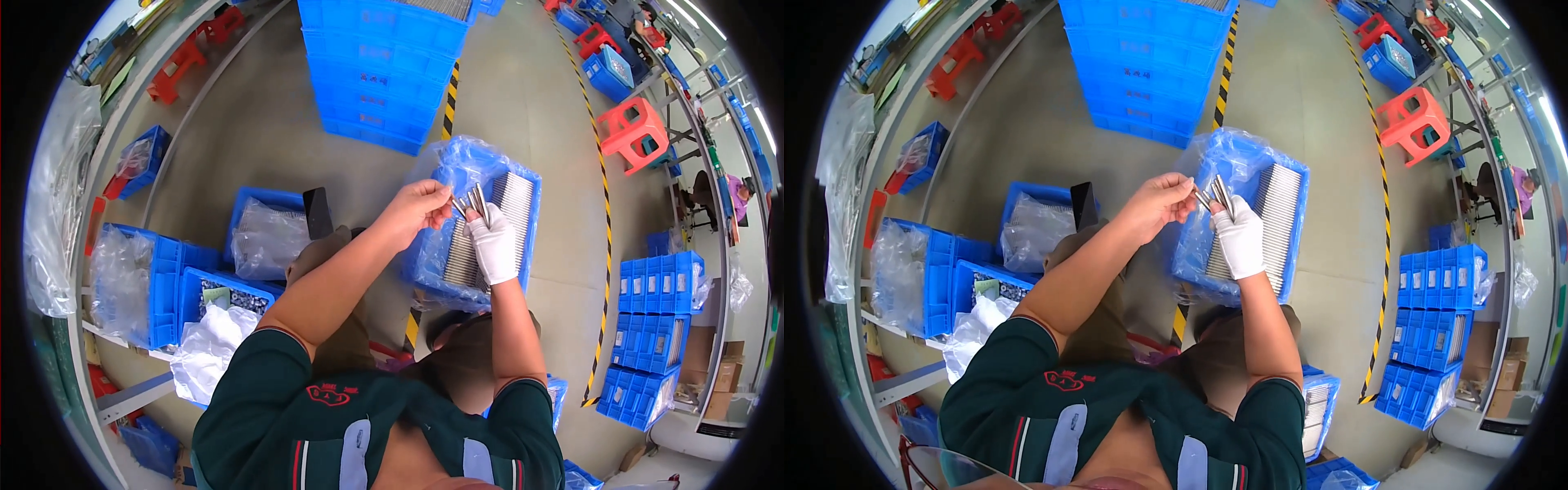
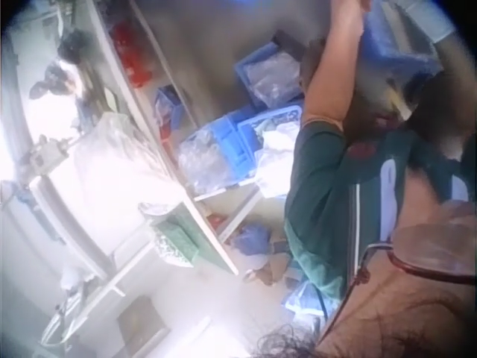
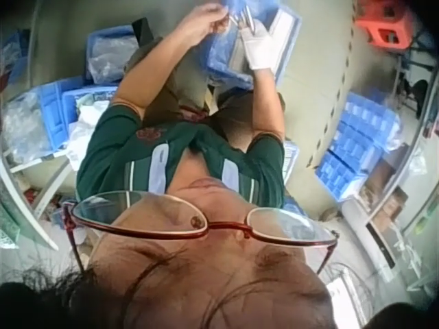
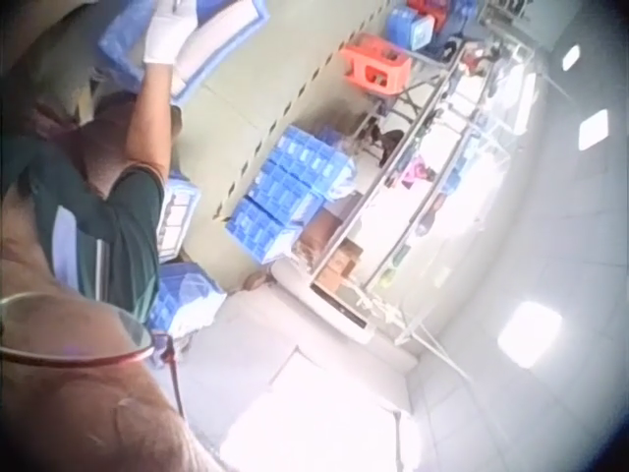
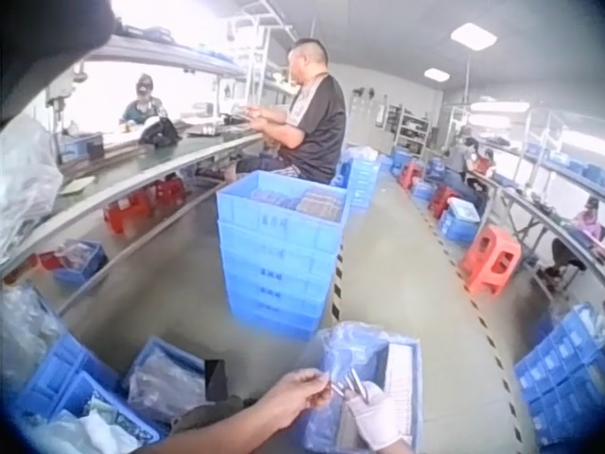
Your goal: The person picks up small metal pins by hand from blue storage crates and plastic bags on a factory floor, inspecting them one by one.
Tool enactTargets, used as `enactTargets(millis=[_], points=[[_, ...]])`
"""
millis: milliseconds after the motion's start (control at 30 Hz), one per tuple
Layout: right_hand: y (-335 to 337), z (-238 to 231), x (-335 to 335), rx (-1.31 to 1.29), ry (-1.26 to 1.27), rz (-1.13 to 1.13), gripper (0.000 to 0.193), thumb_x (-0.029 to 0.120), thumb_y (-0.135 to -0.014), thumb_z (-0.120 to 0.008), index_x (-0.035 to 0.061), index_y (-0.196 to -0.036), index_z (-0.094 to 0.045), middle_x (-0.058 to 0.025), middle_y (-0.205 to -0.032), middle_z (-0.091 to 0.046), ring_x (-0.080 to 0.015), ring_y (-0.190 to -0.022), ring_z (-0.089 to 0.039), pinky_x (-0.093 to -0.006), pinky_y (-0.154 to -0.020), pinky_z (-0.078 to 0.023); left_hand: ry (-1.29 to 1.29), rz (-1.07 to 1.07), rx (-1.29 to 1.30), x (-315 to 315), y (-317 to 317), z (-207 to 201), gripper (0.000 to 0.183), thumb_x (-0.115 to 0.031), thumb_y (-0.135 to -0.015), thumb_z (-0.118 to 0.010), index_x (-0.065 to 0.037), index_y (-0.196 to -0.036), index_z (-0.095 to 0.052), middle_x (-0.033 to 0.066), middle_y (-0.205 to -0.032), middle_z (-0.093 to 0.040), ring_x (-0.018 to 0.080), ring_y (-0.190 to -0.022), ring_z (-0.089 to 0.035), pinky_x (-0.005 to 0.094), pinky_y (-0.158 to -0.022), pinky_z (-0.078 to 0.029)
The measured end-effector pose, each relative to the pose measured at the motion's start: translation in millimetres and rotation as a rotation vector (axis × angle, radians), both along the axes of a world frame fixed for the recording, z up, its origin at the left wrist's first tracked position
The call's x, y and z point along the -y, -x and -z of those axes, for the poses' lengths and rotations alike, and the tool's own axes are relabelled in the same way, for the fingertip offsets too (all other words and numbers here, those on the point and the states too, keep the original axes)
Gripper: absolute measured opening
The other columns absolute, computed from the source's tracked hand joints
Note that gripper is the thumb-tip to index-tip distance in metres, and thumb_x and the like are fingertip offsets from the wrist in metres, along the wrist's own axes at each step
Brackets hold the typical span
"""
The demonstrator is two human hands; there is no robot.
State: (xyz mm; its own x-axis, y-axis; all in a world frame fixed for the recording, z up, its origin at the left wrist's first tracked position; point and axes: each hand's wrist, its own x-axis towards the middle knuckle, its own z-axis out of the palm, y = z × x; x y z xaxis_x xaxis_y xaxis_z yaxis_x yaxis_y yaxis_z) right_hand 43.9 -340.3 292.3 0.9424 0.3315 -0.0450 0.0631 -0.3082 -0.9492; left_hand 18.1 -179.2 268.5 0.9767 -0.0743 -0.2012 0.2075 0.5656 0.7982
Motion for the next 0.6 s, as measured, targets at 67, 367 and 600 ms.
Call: enactTargets(millis=[67,367,600], points=[[-2,-4,-3,0.063,0.099,-0.003,0.014,0.015,-0.084,-0.055,0.0013,-0.083,-0.057,-0.0012,-0.059,-0.051,-0.0069,-0.054,-0.045,-0.0233,-0.050,-0.037,-0.036,-0.022,0.033,-1,3,-1,0.017,-0.023,-0.087,-0.052,-0.007,-0.081,-0.054,0.0012,-0.068,-0.055,0.0075,-0.058,-0.048,0.0207,-0.055,-0.040],[7,12,4,0.283,0.200,0.016,0.011,0.012,-0.080,-0.058,0.0018,-0.077,-0.055,-0.0091,-0.056,-0.051,-0.0156,-0.048,-0.048,-0.0293,-0.048,-0.040,-0.277,-0.091,0.140,7,11,8,0.016,-0.019,-0.083,-0.058,-0.003,-0.081,-0.056,0.0030,-0.071,-0.057,0.0076,-0.060,-0.050,0.0208,-0.056,-0.042],[11,7,4,0.334,0.173,0.056,0.010,0.012,-0.079,-0.059,0.0023,-0.080,-0.056,-0.0122,-0.057,-0.051,-0.0207,-0.048,-0.048,-0.0306,-0.048,-0.039,0.075,-0.016,-0.025,9,13,4,0.016,-0.018,-0.082,-0.059,-0.003,-0.080,-0.057,0.0037,-0.070,-0.058,0.0086,-0.059,-0.051,0.0221,-0.055,-0.042]])
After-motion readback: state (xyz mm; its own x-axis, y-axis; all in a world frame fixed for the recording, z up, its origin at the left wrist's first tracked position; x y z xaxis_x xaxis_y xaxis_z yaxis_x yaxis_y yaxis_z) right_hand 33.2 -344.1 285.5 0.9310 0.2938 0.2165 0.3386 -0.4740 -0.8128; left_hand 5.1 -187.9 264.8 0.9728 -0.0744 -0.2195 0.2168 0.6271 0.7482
